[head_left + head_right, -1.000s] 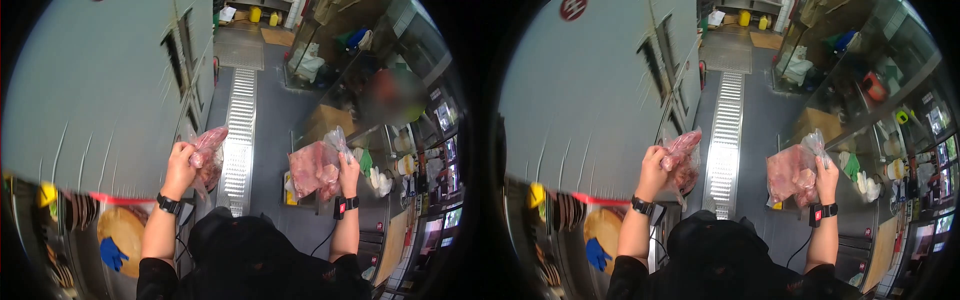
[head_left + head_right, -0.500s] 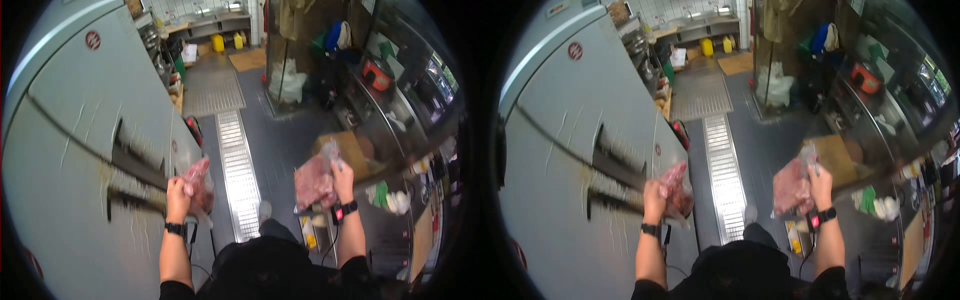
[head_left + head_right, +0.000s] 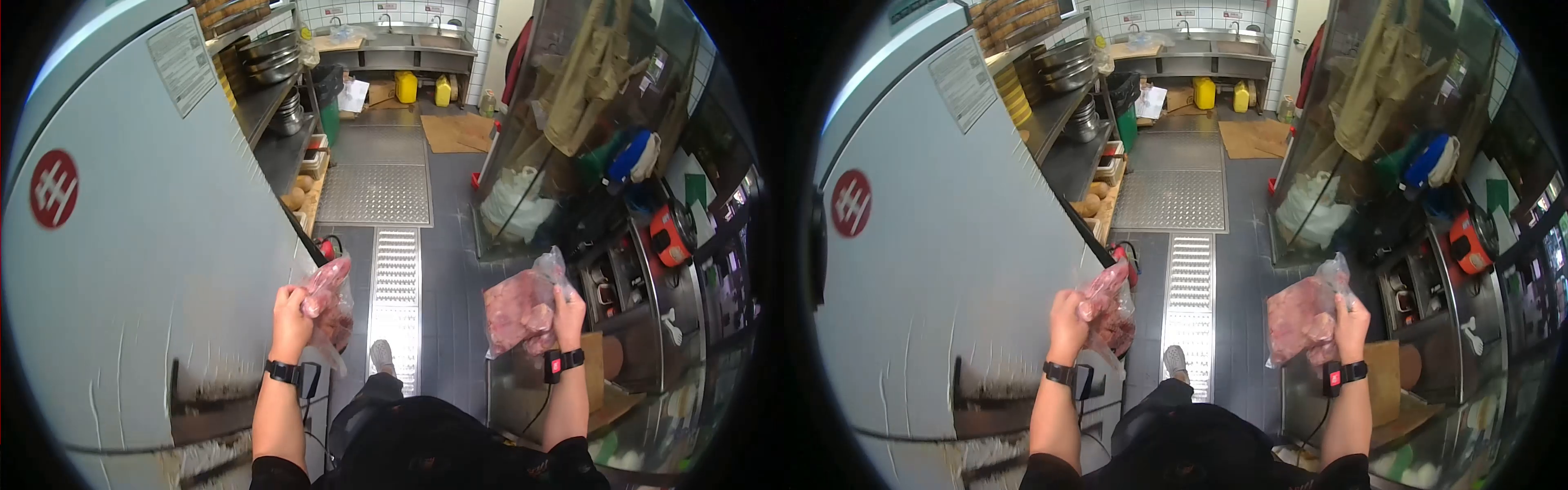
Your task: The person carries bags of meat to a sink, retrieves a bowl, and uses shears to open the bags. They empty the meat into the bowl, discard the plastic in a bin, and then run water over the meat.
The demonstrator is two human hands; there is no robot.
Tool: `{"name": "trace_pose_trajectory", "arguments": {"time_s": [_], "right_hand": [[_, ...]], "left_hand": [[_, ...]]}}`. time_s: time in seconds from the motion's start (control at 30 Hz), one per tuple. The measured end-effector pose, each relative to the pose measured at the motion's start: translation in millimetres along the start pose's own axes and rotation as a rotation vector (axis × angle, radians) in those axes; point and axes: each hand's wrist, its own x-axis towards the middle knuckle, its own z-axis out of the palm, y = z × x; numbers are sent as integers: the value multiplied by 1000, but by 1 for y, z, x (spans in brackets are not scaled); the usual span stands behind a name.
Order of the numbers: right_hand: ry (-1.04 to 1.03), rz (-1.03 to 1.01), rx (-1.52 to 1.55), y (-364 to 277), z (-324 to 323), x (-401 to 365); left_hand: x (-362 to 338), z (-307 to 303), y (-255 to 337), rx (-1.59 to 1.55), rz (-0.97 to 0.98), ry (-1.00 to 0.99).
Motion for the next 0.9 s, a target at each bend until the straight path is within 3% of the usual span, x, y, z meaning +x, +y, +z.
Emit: {"name": "trace_pose_trajectory", "arguments": {"time_s": [0.07, 0.17, 0.43, 0.6, 0.7, 0.9], "right_hand": [[9, -78, -114, -5, 23, 41], [62, -23, 50, -21, 53, 100], [90, 2, -78, -14, 138, 256], [75, 26, -68, 3, 234, 351], [-50, 33, -148, 24, 283, 425], [-39, 10, -112, -1, 368, 559]], "left_hand": [[53, 23, -13, -28, 16, 5], [130, 48, -17, -98, 12, 19], [320, 111, -48, -69, 44, 22], [423, 142, -91, -22, -7, 28], [474, 159, -117, 79, -26, 17], [593, 182, -152, 106, -55, 23]]}}
